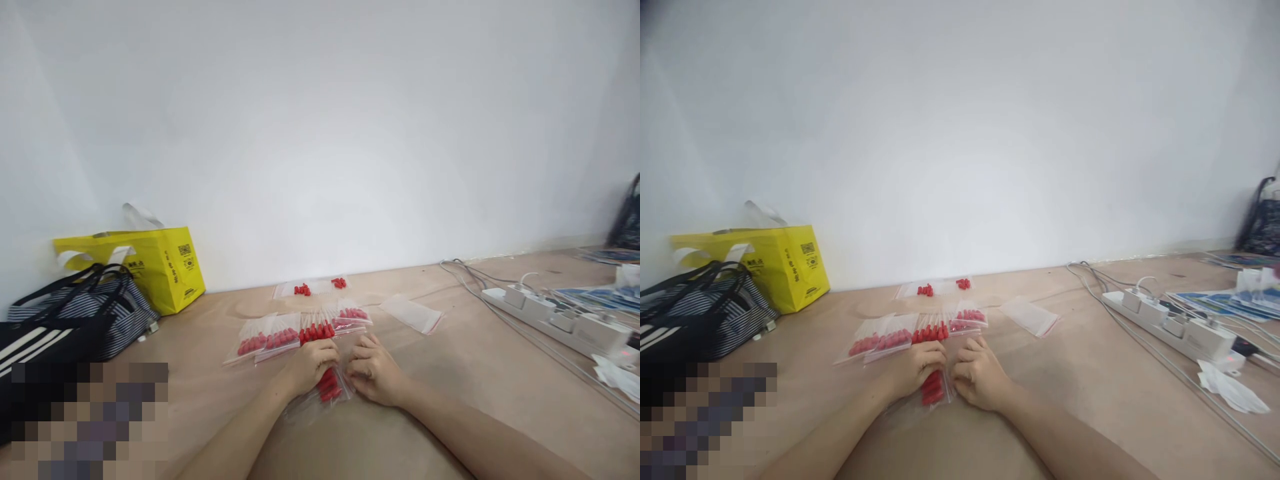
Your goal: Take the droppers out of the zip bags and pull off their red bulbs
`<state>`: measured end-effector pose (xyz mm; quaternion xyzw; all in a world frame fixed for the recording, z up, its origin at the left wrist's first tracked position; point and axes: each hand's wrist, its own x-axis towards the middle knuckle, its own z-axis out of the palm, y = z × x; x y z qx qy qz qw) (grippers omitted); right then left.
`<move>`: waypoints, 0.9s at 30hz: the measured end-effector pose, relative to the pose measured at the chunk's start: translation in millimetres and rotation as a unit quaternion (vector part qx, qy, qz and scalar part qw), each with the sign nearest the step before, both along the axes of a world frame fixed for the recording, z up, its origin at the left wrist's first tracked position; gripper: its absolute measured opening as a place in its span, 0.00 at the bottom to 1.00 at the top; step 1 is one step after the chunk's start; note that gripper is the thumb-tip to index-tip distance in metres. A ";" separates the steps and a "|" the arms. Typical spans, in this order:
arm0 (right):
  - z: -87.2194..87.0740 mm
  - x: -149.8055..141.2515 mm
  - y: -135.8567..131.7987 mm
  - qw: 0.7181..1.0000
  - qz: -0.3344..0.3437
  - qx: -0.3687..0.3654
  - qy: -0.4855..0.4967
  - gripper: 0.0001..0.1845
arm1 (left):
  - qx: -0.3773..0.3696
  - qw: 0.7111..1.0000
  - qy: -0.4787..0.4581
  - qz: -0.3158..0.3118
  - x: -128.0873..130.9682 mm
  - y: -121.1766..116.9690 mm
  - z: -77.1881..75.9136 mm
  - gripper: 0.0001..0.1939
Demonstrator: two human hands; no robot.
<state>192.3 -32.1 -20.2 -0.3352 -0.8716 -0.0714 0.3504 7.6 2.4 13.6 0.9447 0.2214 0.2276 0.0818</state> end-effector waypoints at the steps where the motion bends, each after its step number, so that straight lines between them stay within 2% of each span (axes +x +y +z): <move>1: 0.3 -0.2 -0.1 1.000 -0.003 0.000 0.002 0.05 | 0.001 1.000 0.000 0.000 0.0 0.1 0.0 0.13; 5: 1.0 -1.8 0.9 1.000 -0.005 0.001 0.011 0.04 | 0.003 1.000 0.005 -0.003 0.7 -1.0 0.1 0.13; 13: -3.6 -3.2 6.9 0.997 0.011 0.056 0.046 0.06 | 0.003 1.000 0.008 -0.007 4.5 -5.1 1.2 0.13; 19: 1.8 -4.8 6.7 0.997 0.014 0.071 -0.020 0.11 | 0.005 1.000 0.021 -0.006 4.7 -5.1 -0.7 0.12; 23: 5.1 -2.8 7.4 0.994 0.012 0.085 -0.066 0.09 | 0.002 1.000 0.024 0.004 3.8 -5.0 0.7 0.13; 27: 7.7 5.2 8.5 0.994 -0.004 0.064 -0.084 0.07 | -0.009 1.000 0.015 0.023 1.4 -3.5 7.8 0.12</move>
